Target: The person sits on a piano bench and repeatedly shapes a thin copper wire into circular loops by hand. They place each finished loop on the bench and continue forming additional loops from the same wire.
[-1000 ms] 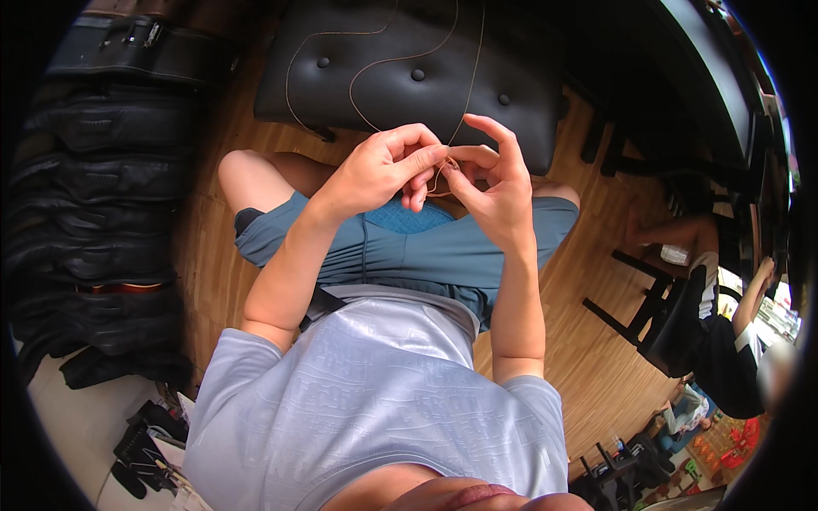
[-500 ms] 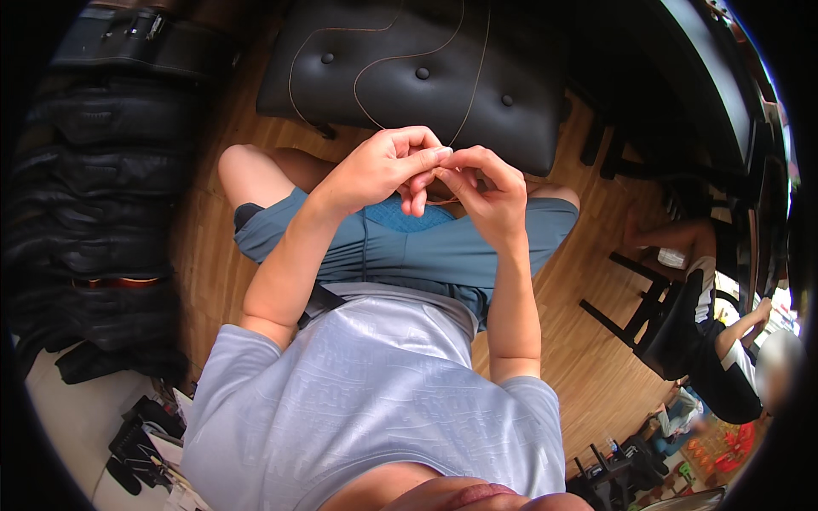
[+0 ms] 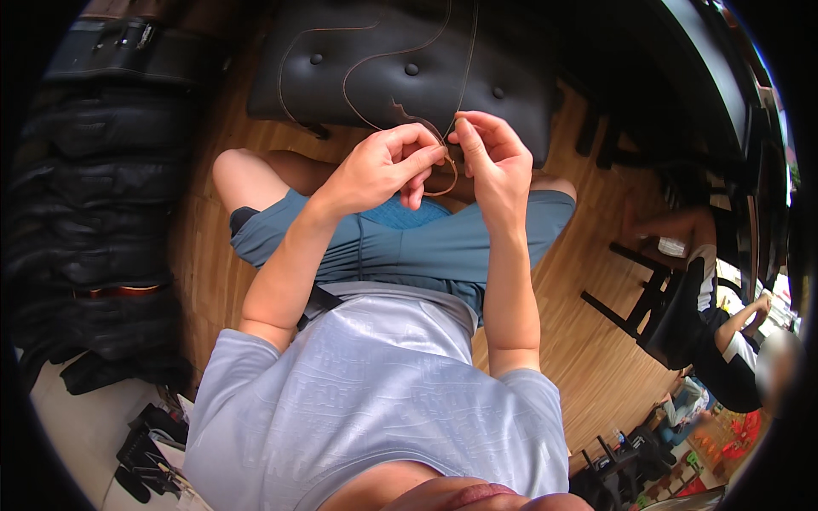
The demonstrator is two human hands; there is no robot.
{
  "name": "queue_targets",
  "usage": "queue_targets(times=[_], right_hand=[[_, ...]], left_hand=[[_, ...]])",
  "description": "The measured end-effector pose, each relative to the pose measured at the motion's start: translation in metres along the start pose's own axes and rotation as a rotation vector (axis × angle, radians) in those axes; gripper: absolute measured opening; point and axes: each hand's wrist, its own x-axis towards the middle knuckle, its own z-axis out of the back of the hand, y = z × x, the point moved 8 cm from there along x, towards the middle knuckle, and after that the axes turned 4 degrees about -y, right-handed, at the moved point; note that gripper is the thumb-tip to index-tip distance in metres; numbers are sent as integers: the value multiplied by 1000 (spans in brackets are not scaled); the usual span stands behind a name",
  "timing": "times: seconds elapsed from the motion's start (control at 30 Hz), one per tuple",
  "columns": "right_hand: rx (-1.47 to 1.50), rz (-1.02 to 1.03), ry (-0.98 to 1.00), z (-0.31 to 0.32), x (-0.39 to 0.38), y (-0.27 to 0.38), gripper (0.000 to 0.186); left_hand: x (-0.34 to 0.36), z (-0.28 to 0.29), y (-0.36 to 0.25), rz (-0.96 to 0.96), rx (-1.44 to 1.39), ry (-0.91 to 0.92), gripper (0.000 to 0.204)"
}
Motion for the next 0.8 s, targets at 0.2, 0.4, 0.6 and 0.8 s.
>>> queue_targets(times=[0.2, 0.4, 0.6, 0.8], right_hand=[[-41, -71, 198, -9, -14, -7, 24], [-73, -30, 161, -5, -13, -14, 20], [14, -46, 78, -4, -13, -17, 16], [179, -2, 98, -9, -14, -16, 15]], left_hand=[[2, 12, -3, -88, -57, -107, 20], [2, 14, -1, -100, -46, -124, 22], [2, 15, -4, -126, -112, -113, 25], [1, 18, -7, -124, -194, -114, 24]])
